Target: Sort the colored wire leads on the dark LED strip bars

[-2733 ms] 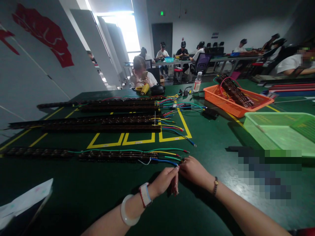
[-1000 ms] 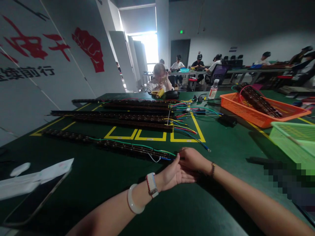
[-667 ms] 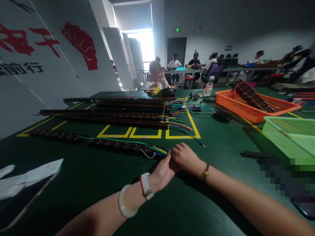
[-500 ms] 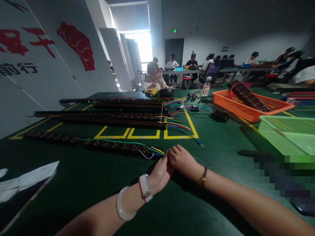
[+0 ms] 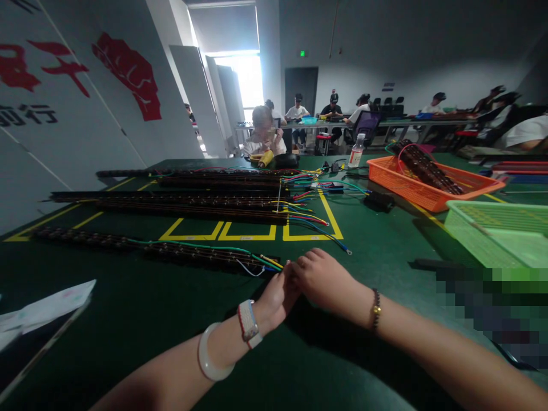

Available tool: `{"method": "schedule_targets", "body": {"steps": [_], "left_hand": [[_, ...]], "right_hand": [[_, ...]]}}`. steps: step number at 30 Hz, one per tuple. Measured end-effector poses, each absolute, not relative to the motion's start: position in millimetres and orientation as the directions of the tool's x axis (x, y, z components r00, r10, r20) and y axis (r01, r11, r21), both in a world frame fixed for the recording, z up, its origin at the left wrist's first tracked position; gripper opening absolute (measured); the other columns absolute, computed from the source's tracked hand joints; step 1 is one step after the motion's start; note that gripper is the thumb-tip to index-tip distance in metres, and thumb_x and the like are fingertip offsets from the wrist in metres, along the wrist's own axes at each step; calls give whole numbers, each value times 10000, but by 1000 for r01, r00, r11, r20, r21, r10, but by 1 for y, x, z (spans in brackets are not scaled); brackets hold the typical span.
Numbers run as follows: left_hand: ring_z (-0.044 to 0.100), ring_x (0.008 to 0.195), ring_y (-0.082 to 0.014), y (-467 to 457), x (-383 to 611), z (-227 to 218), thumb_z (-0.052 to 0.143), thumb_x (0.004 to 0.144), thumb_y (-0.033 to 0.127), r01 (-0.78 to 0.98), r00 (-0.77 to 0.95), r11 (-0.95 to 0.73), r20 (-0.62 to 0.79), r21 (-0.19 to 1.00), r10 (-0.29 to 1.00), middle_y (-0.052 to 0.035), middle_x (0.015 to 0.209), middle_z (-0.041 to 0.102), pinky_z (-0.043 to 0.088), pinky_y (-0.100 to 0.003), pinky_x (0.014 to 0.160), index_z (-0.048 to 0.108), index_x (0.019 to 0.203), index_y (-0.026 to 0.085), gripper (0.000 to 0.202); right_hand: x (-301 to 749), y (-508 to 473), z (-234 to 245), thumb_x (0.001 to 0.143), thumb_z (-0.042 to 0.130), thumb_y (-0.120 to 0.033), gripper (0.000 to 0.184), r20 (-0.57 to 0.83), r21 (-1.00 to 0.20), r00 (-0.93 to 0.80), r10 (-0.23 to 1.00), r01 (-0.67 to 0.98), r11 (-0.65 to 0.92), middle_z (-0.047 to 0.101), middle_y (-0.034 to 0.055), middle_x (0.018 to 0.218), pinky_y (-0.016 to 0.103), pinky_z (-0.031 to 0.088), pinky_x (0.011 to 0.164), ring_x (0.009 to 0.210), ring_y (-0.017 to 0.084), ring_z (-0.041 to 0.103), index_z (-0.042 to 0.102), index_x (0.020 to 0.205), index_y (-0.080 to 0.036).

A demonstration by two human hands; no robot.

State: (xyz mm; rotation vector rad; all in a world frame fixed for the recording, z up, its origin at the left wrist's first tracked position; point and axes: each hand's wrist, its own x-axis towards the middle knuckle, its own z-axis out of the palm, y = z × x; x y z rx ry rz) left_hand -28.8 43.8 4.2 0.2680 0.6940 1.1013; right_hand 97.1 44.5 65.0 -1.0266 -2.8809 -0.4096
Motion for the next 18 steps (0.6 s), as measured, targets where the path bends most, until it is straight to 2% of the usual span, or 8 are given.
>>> {"method": "schedule_targets", "body": {"steps": [3, 6, 8, 10, 14, 16, 18], "left_hand": [[594, 651, -115, 44, -31, 3, 611, 804, 192, -706, 314, 447, -323, 549, 893, -19, 726, 647, 466, -231, 629, 605, 755, 131, 79], [628, 761, -155, 44, -34, 4, 583, 825, 228, -678, 357, 486, -331, 551, 873, -60, 820, 683, 479, -274, 748, 643, 826, 116, 128], [634, 828, -175, 43, -34, 6, 548, 847, 252, -654, 388, 523, -350, 547, 852, -82, 865, 692, 468, -300, 829, 656, 842, 103, 184], [635, 852, -177, 43, -34, 9, 524, 860, 264, -643, 402, 545, -368, 538, 838, -86, 871, 694, 453, -313, 877, 657, 835, 103, 210], [618, 965, -190, 43, -32, 12, 488, 876, 248, -636, 456, 562, -331, 528, 826, -127, 973, 677, 407, -329, 965, 643, 889, 82, 228], [606, 1010, -205, 44, -31, 12, 475, 877, 220, -652, 456, 545, -302, 527, 837, -149, 1006, 665, 387, -344, 991, 630, 875, 73, 214], [610, 1008, -209, 45, -30, 11, 476, 869, 188, -669, 441, 528, -293, 522, 848, -148, 990, 665, 383, -355, 997, 613, 830, 85, 176]], "right_hand": [[113, 48, 100, 890, 497, -301, 198, 206, 31, -704, 680, 699, 715, 635, 53, 787, 286, 374, 671, 724, 161, 565, 643, 901, -168], [127, 50, 117, 908, 471, -323, 229, 272, -128, -622, 734, 733, 669, 634, 30, 777, 251, 351, 638, 714, 134, 565, 651, 880, -183], [132, 48, 115, 907, 472, -336, 245, 287, -185, -568, 771, 757, 626, 630, 24, 757, 239, 342, 615, 692, 123, 560, 648, 842, -179], [135, 44, 106, 913, 448, -379, 325, 227, -165, -534, 814, 803, 573, 621, 30, 698, 239, 330, 575, 635, 121, 554, 644, 763, -167], [137, 32, 84, 913, 369, -502, 536, -59, 19, -430, 901, 902, 432, 612, 78, 585, 251, 318, 493, 517, 150, 573, 653, 639, -139], [137, 27, 78, 873, 425, -543, 527, -196, 61, -410, 891, 902, 428, 632, 100, 592, 251, 339, 475, 527, 185, 607, 677, 655, -135], [135, 25, 77, 827, 529, -492, 411, -277, 56, -435, 857, 883, 467, 661, 111, 639, 252, 375, 484, 575, 212, 639, 698, 709, -137]]}}
